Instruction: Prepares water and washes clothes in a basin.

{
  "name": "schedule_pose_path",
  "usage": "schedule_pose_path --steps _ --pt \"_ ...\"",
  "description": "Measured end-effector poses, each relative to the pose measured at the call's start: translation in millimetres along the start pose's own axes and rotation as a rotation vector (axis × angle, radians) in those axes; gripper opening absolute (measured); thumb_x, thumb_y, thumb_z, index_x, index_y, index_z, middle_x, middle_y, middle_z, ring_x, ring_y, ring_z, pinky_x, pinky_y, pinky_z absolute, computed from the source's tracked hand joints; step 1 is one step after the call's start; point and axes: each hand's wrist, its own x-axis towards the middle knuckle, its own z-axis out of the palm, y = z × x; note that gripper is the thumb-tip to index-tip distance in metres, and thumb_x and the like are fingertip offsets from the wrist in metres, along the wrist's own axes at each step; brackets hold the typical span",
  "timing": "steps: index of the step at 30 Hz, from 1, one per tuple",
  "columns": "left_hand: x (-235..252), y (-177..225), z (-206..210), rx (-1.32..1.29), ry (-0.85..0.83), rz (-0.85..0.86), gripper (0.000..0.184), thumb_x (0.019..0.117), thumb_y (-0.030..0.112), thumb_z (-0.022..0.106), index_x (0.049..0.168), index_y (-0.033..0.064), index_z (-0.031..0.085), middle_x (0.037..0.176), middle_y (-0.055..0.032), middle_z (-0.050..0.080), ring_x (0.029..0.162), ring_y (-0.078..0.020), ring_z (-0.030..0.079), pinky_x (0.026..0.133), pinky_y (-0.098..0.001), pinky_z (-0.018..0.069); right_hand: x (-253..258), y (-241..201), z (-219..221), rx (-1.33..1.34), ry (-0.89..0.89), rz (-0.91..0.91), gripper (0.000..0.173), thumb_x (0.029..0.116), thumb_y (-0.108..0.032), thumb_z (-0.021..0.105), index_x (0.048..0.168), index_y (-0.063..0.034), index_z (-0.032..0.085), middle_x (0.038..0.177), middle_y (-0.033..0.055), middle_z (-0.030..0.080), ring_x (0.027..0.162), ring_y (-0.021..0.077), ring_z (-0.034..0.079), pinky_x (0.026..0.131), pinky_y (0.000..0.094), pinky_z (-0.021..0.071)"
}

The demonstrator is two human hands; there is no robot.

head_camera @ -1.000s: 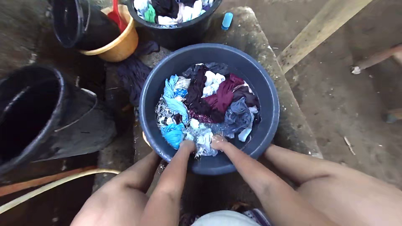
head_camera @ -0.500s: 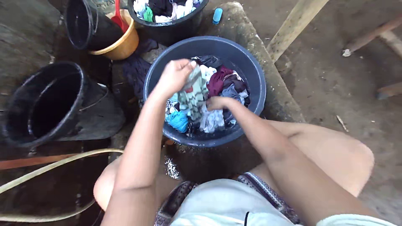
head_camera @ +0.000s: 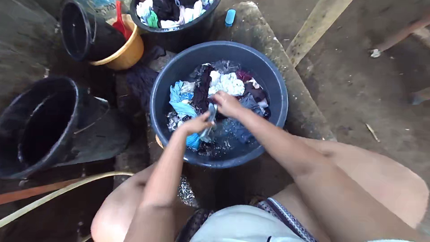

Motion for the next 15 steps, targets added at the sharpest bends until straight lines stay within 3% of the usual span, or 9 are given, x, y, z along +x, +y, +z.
schedule_pose_path --steps 2,3,6,8,10,13,15 --pt "42.0 -50.7 32.4 0.183 -0.078 -0.068 0.052 0.1071 0.017 0.054 0.156 0.0047 0.04 0.144 -0.0255 0.055 0.132 -0.0369 0.056 0.112 -0.0562 0.0424 -18.7 8.7 48.7 -0.031 -0.221 -0.215 0.071 0.0831 0.008 0.071 0.148 -0.0167 0.056 0.156 0.0183 0.047 0.146 0.041 0.041 0.116 0.0681 0.0311" --pt "55.6 -72.0 47.2 0.301 -0.116 -0.07 0.046 0.1055 0.015 0.056 0.149 0.0016 0.049 0.142 -0.0264 0.057 0.132 -0.0399 0.056 0.112 -0.0587 0.041 -28.4 19.4 68.8 -0.074 -0.38 -0.285 0.068 0.0863 0.007 0.069 0.149 -0.0146 0.055 0.159 0.0178 0.045 0.15 0.0413 0.036 0.119 0.0689 0.0232" --pt "79.9 -122.1 70.2 0.606 -0.307 0.007 0.047 0.1002 0.016 0.062 0.146 0.0096 0.055 0.141 -0.0242 0.059 0.131 -0.0448 0.056 0.108 -0.0672 0.0418 -46.5 62.3 104.5 -0.173 -0.768 -0.344 0.045 0.0931 0.002 0.064 0.138 -0.0045 0.061 0.145 0.0236 0.055 0.137 0.0476 0.047 0.116 0.0714 0.0265" --pt "85.9 -136.7 58.4 0.647 -0.339 0.03 0.045 0.0998 0.016 0.062 0.144 0.0092 0.056 0.135 -0.0251 0.063 0.128 -0.0457 0.058 0.107 -0.0669 0.0424 -47.8 88.3 108.9 -0.191 -0.886 -0.224 0.046 0.0965 -0.005 0.064 0.142 -0.008 0.059 0.144 0.0251 0.055 0.136 0.0487 0.048 0.117 0.0715 0.025" --pt "90.6 -144.1 43.8 0.604 -0.258 -0.048 0.041 0.1016 0.019 0.06 0.14 0.0054 0.06 0.137 -0.024 0.062 0.133 -0.0426 0.055 0.112 -0.0625 0.0395 -46.1 100.2 113.7 -0.162 -0.825 -0.018 0.039 0.1028 -0.016 0.057 0.14 -0.0053 0.061 0.143 0.0288 0.055 0.137 0.0505 0.047 0.116 0.0696 0.0293" --pt "92.5 -143.3 51.8 0.569 -0.109 -0.277 0.038 0.1039 0.018 0.055 0.137 0.0007 0.06 0.142 -0.0251 0.058 0.136 -0.0428 0.052 0.112 -0.0612 0.0405 -55.7 70.9 147.6 -0.074 -0.705 0.339 0.051 0.1074 -0.019 0.048 0.151 0.007 0.043 0.158 0.0335 0.036 0.15 0.0505 0.027 0.123 0.0674 0.0141" --pt "88.5 -137.0 68.6 0.597 -0.102 -0.406 0.046 0.1039 0.011 0.053 0.147 -0.0037 0.05 0.154 -0.0265 0.046 0.143 -0.0457 0.042 0.117 -0.0603 0.0354 -69.2 42.7 179.3 0.088 -0.684 0.528 0.051 0.1082 -0.017 0.048 0.154 0.0053 0.04 0.162 0.0287 0.033 0.154 0.0443 0.024 0.126 0.0587 0.0122"
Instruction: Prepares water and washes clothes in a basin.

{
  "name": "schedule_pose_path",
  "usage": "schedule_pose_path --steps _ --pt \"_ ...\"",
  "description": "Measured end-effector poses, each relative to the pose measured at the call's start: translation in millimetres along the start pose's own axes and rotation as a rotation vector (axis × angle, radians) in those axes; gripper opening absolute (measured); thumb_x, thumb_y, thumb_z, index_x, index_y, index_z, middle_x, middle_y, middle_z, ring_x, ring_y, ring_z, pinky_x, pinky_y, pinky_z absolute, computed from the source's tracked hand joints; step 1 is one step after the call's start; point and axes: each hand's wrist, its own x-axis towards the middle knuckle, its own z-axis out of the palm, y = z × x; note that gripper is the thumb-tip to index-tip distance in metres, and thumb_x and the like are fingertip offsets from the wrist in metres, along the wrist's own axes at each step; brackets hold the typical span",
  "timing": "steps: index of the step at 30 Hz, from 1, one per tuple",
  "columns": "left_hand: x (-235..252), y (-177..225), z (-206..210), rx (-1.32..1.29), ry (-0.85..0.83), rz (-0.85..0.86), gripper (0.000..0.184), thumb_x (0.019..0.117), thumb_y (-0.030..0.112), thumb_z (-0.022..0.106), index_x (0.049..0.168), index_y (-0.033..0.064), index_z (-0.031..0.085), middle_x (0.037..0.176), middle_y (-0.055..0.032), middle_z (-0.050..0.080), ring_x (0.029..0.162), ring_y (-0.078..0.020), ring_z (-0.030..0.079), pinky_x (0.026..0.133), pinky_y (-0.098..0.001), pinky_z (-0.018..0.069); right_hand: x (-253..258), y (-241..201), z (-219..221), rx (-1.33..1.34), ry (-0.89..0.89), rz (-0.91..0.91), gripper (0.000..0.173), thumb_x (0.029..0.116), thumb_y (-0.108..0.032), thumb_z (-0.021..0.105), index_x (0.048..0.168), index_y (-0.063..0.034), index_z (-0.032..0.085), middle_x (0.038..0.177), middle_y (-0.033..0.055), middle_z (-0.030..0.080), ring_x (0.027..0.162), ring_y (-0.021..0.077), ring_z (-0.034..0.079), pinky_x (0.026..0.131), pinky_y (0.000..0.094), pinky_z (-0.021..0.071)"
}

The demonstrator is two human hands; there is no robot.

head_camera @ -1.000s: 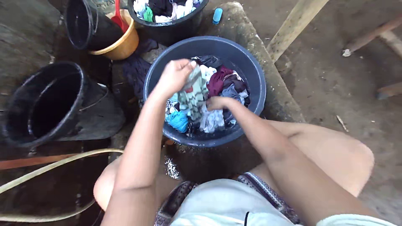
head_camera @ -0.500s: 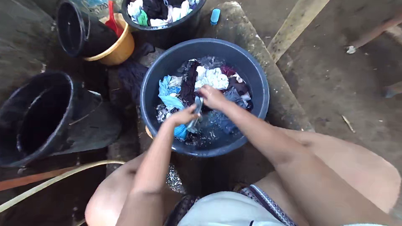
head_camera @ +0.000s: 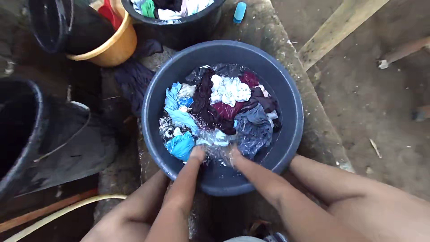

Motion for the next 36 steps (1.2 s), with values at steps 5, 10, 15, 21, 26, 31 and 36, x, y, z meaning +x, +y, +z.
schedule_pose_path --steps 5,10,15,21,26,31,36 --pt "-23.7 17.0 -13.1 0.255 -0.161 0.075 0.039 0.0969 0.022 0.066 0.129 -0.0005 0.064 0.139 -0.0259 0.059 0.131 -0.0458 0.054 0.105 -0.0673 0.0439 -25.8 -35.8 -39.0 -0.423 -0.364 -0.152 0.047 0.0996 -0.017 0.064 0.137 0.01 0.057 0.147 0.0345 0.049 0.141 0.0518 0.042 0.115 0.0699 0.03" --pt "-69.6 -23.0 -82.4 -0.105 0.012 0.338 0.039 0.0978 0.022 0.069 0.123 -0.0072 0.066 0.121 -0.0313 0.066 0.118 -0.0465 0.062 0.104 -0.066 0.0432 -107.4 -53.8 -162.2 -0.139 -0.083 -0.575 0.032 0.0964 -0.008 0.066 0.123 0.0104 0.067 0.142 0.0315 0.052 0.135 0.0454 0.048 0.114 0.0593 0.0354" --pt "-217.4 -2.0 -171.2 -0.224 0.267 0.592 0.015 0.0968 0.007 0.064 0.1 -0.0067 0.069 0.085 -0.0141 0.066 0.079 -0.0208 0.061 0.077 -0.0439 0.0513 -234.7 -77.9 -242.2 0.073 0.151 -0.967 0.004 0.0891 0.006 0.063 0.089 0.0086 0.066 0.086 0.0134 0.065 0.08 0.0171 0.061 0.075 0.0366 0.0505" --pt "-318.5 -7.6 -231.7 -0.271 0.81 1.093 0.012 0.0894 0.025 0.069 0.089 0.0146 0.065 0.088 0.0119 0.063 0.082 0.0061 0.059 0.074 -0.0164 0.0518 -315.5 -88.7 -303.7 0.078 0.442 -1.274 0.008 0.0963 -0.011 0.059 0.095 -0.0066 0.066 0.084 -0.0089 0.064 0.076 -0.007 0.059 0.07 0.0142 0.0522" --pt "-282.1 -19.3 -208.3 0.049 0.629 0.643 0.013 0.0911 0.019 0.072 0.096 0.0067 0.073 0.087 -0.0073 0.07 0.082 -0.0218 0.068 0.077 -0.0501 0.0561 -276.7 -69.9 -278.1 -0.506 0.611 -0.988 0.028 0.0967 -0.029 0.065 0.084 -0.0044 0.064 0.066 0.01 0.06 0.064 0.0284 0.062 0.061 0.0542 0.0491" --pt "-143.5 -2.4 -95.5 0.569 0.143 0.255 0.027 0.0964 0.011 0.063 0.121 0.0064 0.073 0.124 -0.0215 0.068 0.126 -0.0432 0.056 0.116 -0.0637 0.0296 -151.0 -45.6 -166.1 -0.883 0.12 -0.636 0.026 0.1012 -0.009 0.059 0.124 -0.0053 0.071 0.106 0.0197 0.073 0.107 0.0405 0.067 0.112 0.0649 0.0348" --pt "-61.8 30.5 -7.2 0.668 -0.141 0.344 0.032 0.1003 -0.002 0.05 0.129 -0.0124 0.06 0.143 -0.0267 0.055 0.14 -0.0424 0.045 0.125 -0.0523 0.0225 -63.0 -30.5 -68.9 -0.874 -0.225 -0.509 0.03 0.1044 0.001 0.045 0.125 0.0121 0.063 0.131 0.0309 0.062 0.13 0.0491 0.054 0.114 0.0638 0.0351"
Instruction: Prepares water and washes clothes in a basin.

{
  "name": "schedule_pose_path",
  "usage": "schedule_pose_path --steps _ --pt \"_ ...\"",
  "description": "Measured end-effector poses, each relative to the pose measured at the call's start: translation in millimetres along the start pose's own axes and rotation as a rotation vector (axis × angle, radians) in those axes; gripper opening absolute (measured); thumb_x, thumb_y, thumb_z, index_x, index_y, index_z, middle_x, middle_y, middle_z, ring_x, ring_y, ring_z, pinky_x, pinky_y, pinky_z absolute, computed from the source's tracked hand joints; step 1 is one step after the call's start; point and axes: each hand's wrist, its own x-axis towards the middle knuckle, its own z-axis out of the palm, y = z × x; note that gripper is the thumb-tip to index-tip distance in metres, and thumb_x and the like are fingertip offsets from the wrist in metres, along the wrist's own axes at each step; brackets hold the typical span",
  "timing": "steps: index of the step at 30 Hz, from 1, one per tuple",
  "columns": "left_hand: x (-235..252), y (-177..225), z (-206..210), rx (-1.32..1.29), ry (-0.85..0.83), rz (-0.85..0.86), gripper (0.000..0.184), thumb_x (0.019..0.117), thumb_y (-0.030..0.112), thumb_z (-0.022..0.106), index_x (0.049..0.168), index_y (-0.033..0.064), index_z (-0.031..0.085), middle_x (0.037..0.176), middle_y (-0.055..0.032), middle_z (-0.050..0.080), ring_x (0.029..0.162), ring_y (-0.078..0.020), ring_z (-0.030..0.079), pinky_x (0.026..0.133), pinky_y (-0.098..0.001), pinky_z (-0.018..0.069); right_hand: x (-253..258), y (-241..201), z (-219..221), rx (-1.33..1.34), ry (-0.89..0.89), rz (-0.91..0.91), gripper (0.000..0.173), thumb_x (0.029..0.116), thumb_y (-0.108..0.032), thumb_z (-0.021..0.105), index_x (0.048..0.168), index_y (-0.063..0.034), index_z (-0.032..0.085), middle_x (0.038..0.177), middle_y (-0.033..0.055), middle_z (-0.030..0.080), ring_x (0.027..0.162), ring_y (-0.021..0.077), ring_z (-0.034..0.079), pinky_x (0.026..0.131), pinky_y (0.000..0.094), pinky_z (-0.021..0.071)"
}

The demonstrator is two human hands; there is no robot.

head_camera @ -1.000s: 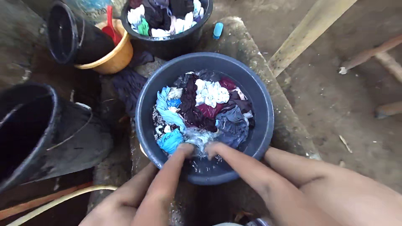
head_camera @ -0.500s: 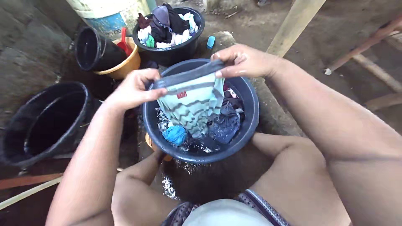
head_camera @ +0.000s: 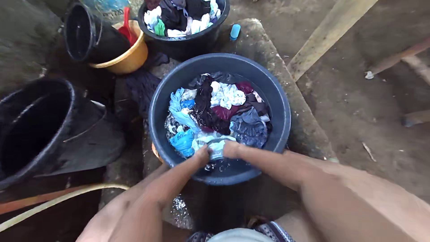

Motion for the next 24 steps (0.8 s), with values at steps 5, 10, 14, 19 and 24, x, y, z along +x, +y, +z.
schedule_pose_path --steps 5,10,14,19,24 --pt "37.0 -21.0 5.4 -0.34 -0.021 -0.143 0.037 0.1 0.019 0.06 0.131 -0.001 0.063 0.138 -0.0242 0.06 0.13 -0.0441 0.055 0.106 -0.0649 0.0445 48.1 8.9 36.1 0.476 0.025 0.244 0.038 0.1072 -0.004 0.042 0.139 0.0117 0.054 0.147 0.0319 0.05 0.14 0.0486 0.045 0.117 0.0631 0.0345" --pt "48.0 2.0 15.7 -0.697 0.09 -0.558 0.04 0.1041 0.02 0.054 0.136 -0.0024 0.06 0.146 -0.0252 0.055 0.136 -0.0449 0.051 0.108 -0.0635 0.043 55.2 -28.6 50.1 1.048 0.258 0.554 0.045 0.1063 -0.013 0.05 0.148 0.0044 0.049 0.155 0.0242 0.047 0.147 0.0387 0.04 0.123 0.0522 0.0301" --pt "17.8 0.0 12.0 -0.397 0.021 -0.267 0.042 0.1032 0.024 0.056 0.137 0.0004 0.06 0.143 -0.0264 0.057 0.134 -0.0475 0.051 0.106 -0.0688 0.0419 38.4 -15.9 38.8 0.447 -0.088 0.171 0.041 0.1017 -0.016 0.06 0.136 0.0064 0.06 0.143 0.033 0.054 0.136 0.0522 0.048 0.11 0.0729 0.0347" --pt "-84.3 -56.8 -54.2 -0.217 0.11 -0.132 0.034 0.0997 0.024 0.065 0.127 0.004 0.069 0.131 -0.0252 0.065 0.13 -0.047 0.054 0.115 -0.0725 0.0238 -82.3 -4.8 -57.8 0.252 0.155 -0.074 0.037 0.1031 -0.023 0.063 0.126 0.0057 0.066 0.12 0.0321 0.066 0.121 0.0512 0.059 0.107 0.0687 0.0381" --pt "-236.1 -49.8 -112.9 -0.196 0.503 -0.096 0.024 0.0964 0.026 0.073 0.114 0.009 0.075 0.111 -0.0166 0.073 0.108 -0.0383 0.068 0.09 -0.0675 0.0512 -223.9 -23.0 -132.5 0.069 0.526 -0.188 0.022 0.0996 -0.022 0.068 0.104 -0.0011 0.075 0.089 0.0135 0.073 0.093 0.0305 0.07 0.105 0.0568 0.0433"
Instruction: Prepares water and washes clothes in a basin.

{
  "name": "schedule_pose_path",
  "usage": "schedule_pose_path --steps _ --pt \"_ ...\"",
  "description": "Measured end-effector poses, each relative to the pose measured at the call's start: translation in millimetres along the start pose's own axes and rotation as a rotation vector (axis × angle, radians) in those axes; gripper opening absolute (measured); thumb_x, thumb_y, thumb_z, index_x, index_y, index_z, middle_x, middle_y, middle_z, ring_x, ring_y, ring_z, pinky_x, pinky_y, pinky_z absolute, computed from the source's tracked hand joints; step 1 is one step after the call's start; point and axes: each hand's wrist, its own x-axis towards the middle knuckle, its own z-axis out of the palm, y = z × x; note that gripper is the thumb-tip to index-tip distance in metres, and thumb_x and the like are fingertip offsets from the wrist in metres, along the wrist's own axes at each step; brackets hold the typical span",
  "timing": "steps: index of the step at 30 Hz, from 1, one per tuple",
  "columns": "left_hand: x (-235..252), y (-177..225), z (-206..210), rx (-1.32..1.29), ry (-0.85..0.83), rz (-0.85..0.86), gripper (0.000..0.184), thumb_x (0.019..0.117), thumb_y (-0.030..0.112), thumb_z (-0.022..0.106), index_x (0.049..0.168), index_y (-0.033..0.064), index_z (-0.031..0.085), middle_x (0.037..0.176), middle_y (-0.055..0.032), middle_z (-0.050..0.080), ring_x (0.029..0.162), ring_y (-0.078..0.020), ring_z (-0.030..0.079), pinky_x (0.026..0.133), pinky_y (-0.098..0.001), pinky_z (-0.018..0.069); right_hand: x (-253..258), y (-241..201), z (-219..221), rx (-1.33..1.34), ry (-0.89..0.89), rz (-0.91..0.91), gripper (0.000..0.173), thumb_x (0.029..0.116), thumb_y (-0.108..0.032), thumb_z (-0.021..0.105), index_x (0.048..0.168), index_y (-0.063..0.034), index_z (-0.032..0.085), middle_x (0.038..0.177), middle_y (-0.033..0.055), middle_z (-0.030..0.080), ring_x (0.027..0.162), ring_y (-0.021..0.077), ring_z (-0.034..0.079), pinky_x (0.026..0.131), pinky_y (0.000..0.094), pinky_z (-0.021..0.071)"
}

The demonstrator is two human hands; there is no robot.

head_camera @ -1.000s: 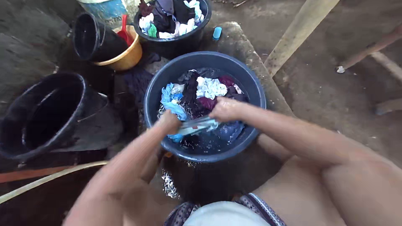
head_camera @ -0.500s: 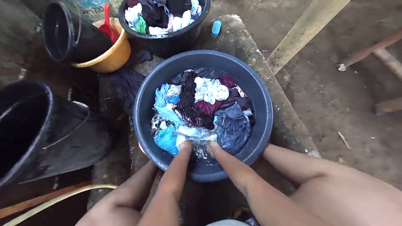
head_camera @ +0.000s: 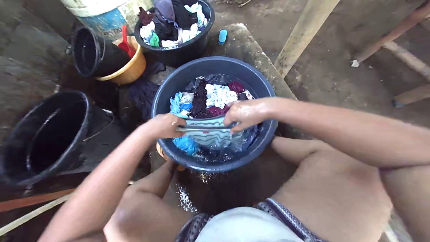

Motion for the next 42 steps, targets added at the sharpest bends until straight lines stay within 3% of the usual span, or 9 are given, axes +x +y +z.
schedule_pose_path --steps 5,10,13,15,21,28,33,37,42 --pt "-83.4 7.9 -87.1 0.146 0.445 0.257 0.023 0.0894 0.029 0.077 0.099 0.008 0.076 0.095 -0.0121 0.072 0.089 -0.0317 0.071 0.077 -0.0597 0.0566 -48.4 -33.1 -101.2 -0.153 0.338 -0.216 0.023 0.0955 -0.024 0.069 0.081 -0.0069 0.065 0.07 0.0036 0.058 0.064 0.0151 0.058 0.058 0.0354 0.0471" --pt "-67.4 -7.2 -92.8 -0.196 0.664 0.557 0.028 0.0882 0.036 0.072 0.087 0.0076 0.072 0.097 0.0014 0.066 0.096 -0.0032 0.061 0.086 -0.0219 0.0503 -43.6 -35.4 -120.2 -0.237 0.499 -0.23 0.019 0.098 -0.024 0.062 0.093 -0.0084 0.071 0.08 0.0039 0.066 0.072 0.0146 0.063 0.065 0.0354 0.0515" --pt "-8.0 -13.4 -18.7 -0.742 0.583 0.405 0.016 0.0869 0.012 0.066 0.101 0.0045 0.068 0.095 0.0056 0.07 0.083 0.0025 0.065 0.074 -0.0199 0.0573 -9.4 -8.8 -69.8 -0.076 0.362 -0.065 0.011 0.0981 -0.013 0.067 0.103 -0.008 0.075 0.091 0.0095 0.073 0.084 0.0244 0.071 0.079 0.048 0.0582" --pt "43.7 -16.6 49.1 -0.883 0.343 0.137 0.026 0.0958 0.005 0.057 0.121 -0.0004 0.06 0.102 -0.0103 0.068 0.085 -0.0142 0.066 0.077 -0.0368 0.0578 30.6 22.3 -5.4 0.044 0.132 0.097 0.015 0.0989 -0.008 0.065 0.111 -0.0042 0.074 0.101 0.0173 0.072 0.098 0.0358 0.07 0.09 0.0592 0.0539" --pt "173.3 -2.7 230.7 -0.576 -0.354 0.026 0.04 0.1023 0.021 0.062 0.136 0.0004 0.06 0.131 -0.0258 0.064 0.124 -0.042 0.061 0.106 -0.0647 0.0439 124.6 93.0 226.2 0.322 -0.443 0.398 0.037 0.0964 0.001 0.062 0.134 0.0042 0.062 0.132 0.0335 0.06 0.128 0.0532 0.055 0.104 0.0731 0.0406" --pt "191.4 18.8 248.8 -0.47 -0.462 -0.289 0.041 0.1071 0.016 0.049 0.143 -0.0017 0.054 0.147 -0.028 0.053 0.138 -0.0473 0.049 0.112 -0.0662 0.0375 154.0 76.8 300.0 0.776 -0.081 0.942 0.052 0.1067 -0.024 0.053 0.152 0.0018 0.045 0.157 0.026 0.042 0.149 0.042 0.036 0.122 0.0595 0.0269" --pt "186.5 -9.9 227.3 -0.519 -0.375 -0.074 0.037 0.106 0.02 0.056 0.131 -0.0065 0.062 0.134 -0.0297 0.061 0.13 -0.0448 0.056 0.112 -0.0611 0.0391 154.1 87.8 242.4 0.523 -0.52 0.542 0.049 0.1036 -0.025 0.061 0.138 0.0095 0.056 0.141 0.0361 0.053 0.136 0.0526 0.047 0.111 0.0719 0.0331" --pt "119.6 -11.6 123.4 -0.636 -0.278 0.104 0.044 0.1076 0.028 0.055 0.133 -0.0076 0.061 0.126 -0.0305 0.064 0.121 -0.0414 0.061 0.109 -0.058 0.0421 90.3 58.9 102.1 0.532 -0.438 0.386 0.044 0.1039 -0.024 0.063 0.133 0.0082 0.059 0.127 0.0353 0.06 0.12 0.0517 0.057 0.099 0.07 0.0421" --pt "12.2 36.3 -7.5 -0.56 0.045 0.336 0.025 0.0969 0.026 0.069 0.092 0.0021 0.073 0.075 -0.0045 0.066 0.068 -0.0108 0.061 0.066 -0.0355 0.0524 7.3 -16.7 -58.7 0.262 -0.098 0.183 0.018 0.098 -0.016 0.071 0.103 0.0013 0.071 0.09 0.0172 0.069 0.088 0.0308 0.066 0.081 0.0535 0.0515"
